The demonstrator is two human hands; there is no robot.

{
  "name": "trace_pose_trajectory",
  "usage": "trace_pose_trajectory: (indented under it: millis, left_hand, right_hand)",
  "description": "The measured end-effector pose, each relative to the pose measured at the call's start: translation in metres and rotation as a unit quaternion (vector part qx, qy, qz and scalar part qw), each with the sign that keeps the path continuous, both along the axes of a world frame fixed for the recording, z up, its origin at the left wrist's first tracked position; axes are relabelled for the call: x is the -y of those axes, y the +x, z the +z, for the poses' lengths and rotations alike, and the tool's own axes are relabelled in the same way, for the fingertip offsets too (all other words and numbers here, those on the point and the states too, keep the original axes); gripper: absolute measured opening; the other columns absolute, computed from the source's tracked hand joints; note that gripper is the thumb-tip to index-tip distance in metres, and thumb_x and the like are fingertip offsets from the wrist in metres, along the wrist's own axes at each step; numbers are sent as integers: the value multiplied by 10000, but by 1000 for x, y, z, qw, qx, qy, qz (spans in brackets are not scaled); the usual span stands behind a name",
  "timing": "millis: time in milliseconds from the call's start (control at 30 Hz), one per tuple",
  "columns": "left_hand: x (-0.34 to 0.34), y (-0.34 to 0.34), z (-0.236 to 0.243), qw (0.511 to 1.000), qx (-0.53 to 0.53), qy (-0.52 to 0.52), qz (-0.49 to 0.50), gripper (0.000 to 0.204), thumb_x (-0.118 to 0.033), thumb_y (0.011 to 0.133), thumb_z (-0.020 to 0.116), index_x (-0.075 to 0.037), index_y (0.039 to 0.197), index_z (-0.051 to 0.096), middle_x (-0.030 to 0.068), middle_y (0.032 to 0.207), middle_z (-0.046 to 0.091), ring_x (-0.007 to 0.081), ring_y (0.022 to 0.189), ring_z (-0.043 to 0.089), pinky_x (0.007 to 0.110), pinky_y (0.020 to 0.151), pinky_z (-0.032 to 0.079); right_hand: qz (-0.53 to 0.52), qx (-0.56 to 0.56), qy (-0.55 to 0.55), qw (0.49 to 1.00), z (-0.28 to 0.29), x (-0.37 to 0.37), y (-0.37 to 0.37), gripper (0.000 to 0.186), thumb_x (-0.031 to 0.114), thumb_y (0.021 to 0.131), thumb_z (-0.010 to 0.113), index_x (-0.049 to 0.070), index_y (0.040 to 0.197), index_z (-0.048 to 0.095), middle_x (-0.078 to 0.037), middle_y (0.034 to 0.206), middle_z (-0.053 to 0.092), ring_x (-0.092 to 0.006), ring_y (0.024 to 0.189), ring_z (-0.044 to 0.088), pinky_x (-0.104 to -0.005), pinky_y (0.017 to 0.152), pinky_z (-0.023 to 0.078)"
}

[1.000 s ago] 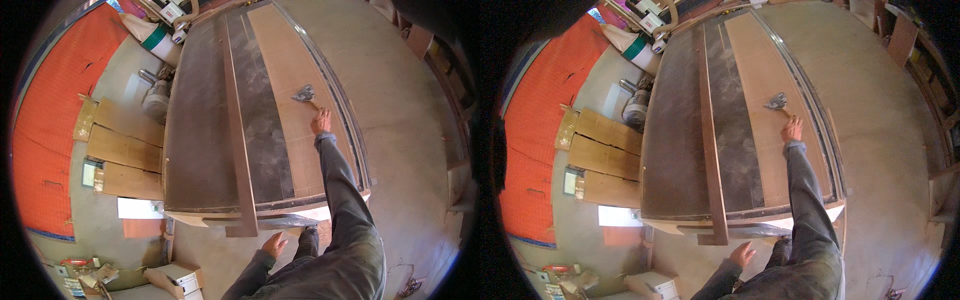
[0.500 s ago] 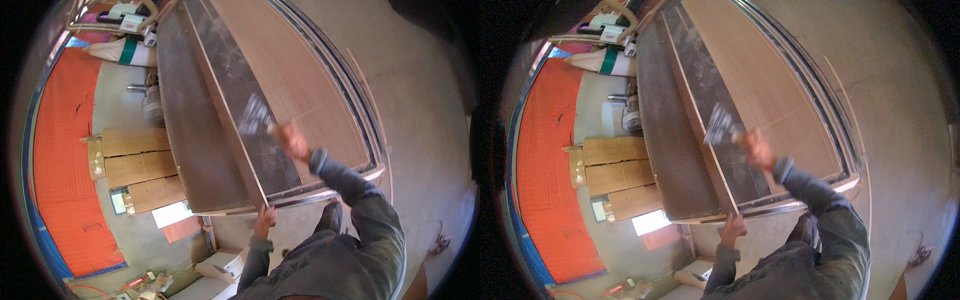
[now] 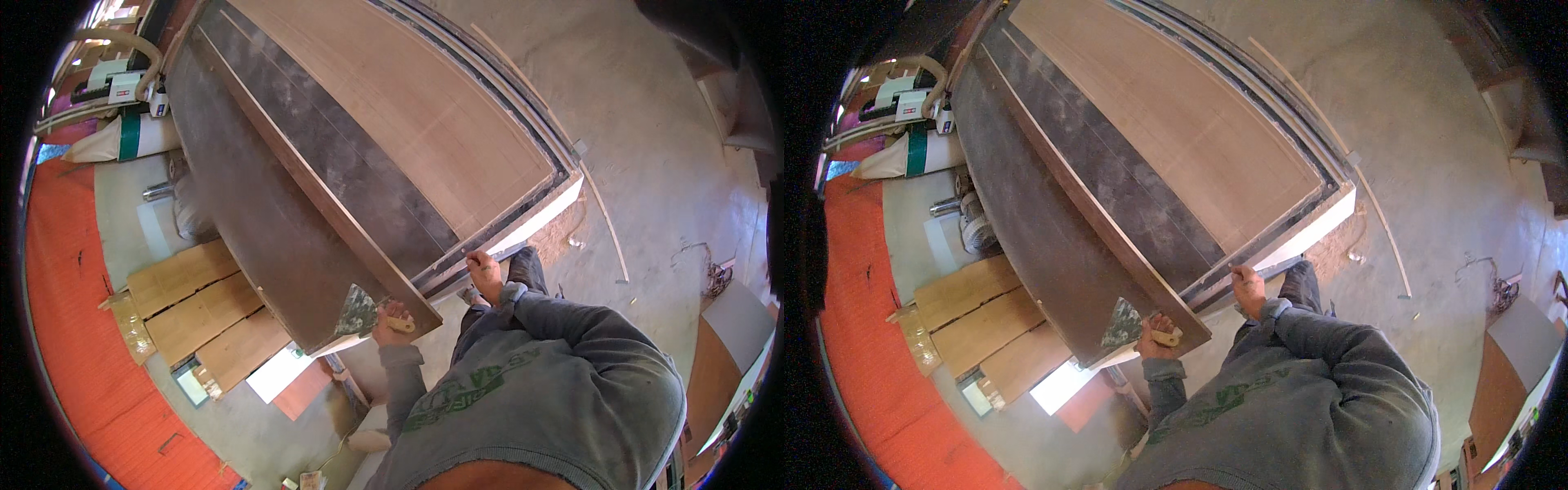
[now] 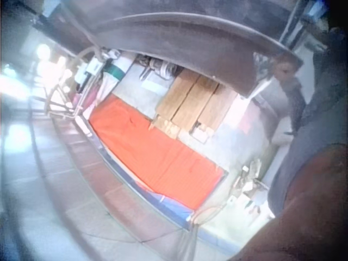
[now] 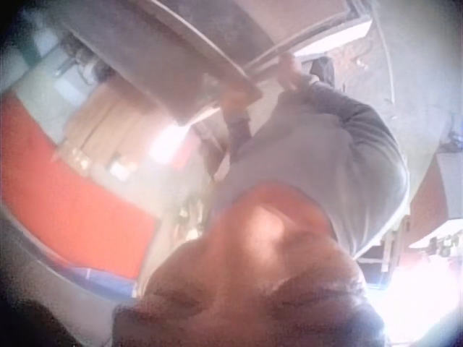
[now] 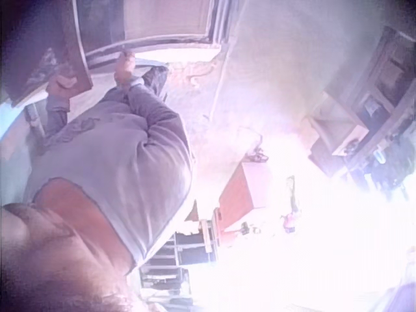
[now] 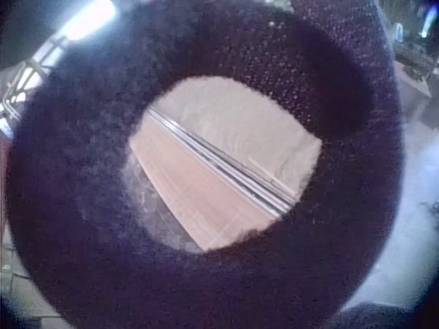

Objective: The person applies adhesive to a long strip of edge banding using a red card, then presses it onto the edge of a wooden board. They smooth the banding along the edge and later place the strip on a shelf.

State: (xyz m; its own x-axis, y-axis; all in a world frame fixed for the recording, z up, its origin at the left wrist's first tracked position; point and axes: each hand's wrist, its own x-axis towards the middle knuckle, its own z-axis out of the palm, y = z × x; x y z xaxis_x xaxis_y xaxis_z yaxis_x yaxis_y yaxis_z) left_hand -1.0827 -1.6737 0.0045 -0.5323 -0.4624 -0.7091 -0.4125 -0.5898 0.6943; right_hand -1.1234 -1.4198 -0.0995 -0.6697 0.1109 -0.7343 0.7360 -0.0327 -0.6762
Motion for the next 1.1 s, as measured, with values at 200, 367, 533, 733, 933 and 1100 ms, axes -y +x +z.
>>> trace_pose_trajectory:
  millis: [200,367,533,733,933,1100]
  left_hand:
    - [42,3,-28,986,-101,35,-129,307,-353,1014,652,-84,1154,607,135,1074,713,278,929,700,400,754,594]
    - [63,-10,-47,974,-76,46,-211,428,-404,998,676,-54,1240,624,185,1076,730,293,856,720,405,734,613]
    - [84,-7,-46,966,-94,2,-242,448,-329,986,702,22,1248,607,200,1087,735,298,903,734,403,733,614]
    - [120,0,-57,958,-71,35,-276,409,-276,979,708,31,1231,616,201,1050,747,291,895,743,389,719,617]
    - [122,-6,-61,932,-83,76,-346,334,-277,981,707,-18,1186,659,178,1129,732,270,939,740,410,739,624]
    - [81,0,-78,906,-114,120,-390,444,-292,985,700,-30,1335,625,133,1096,742,269,946,735,419,810,620]
  right_hand:
    - [85,-178,296,935,-4,46,-33,593,173,844,732,-6,1361,504,-279,1290,549,-466,1206,521,-532,1007,456]
    - [62,-111,414,901,-37,83,-46,587,231,806,760,-20,1306,583,-277,1252,615,-461,1199,573,-499,1001,495]
    - [95,-112,335,931,-12,53,-82,293,316,858,744,39,948,777,-201,985,754,-341,910,738,-472,817,588]
    - [-138,-295,-189,926,132,-47,-74,286,191,987,674,-90,1032,700,-140,939,709,-216,777,699,-358,675,630]
    - [-201,-91,8,975,61,-52,47,318,361,840,791,61,924,735,-129,772,733,-283,682,731,-427,599,583]
    - [-270,-118,-98,951,65,-53,136,327,87,937,658,-155,1153,611,-215,958,715,-301,750,753,-388,591,660]
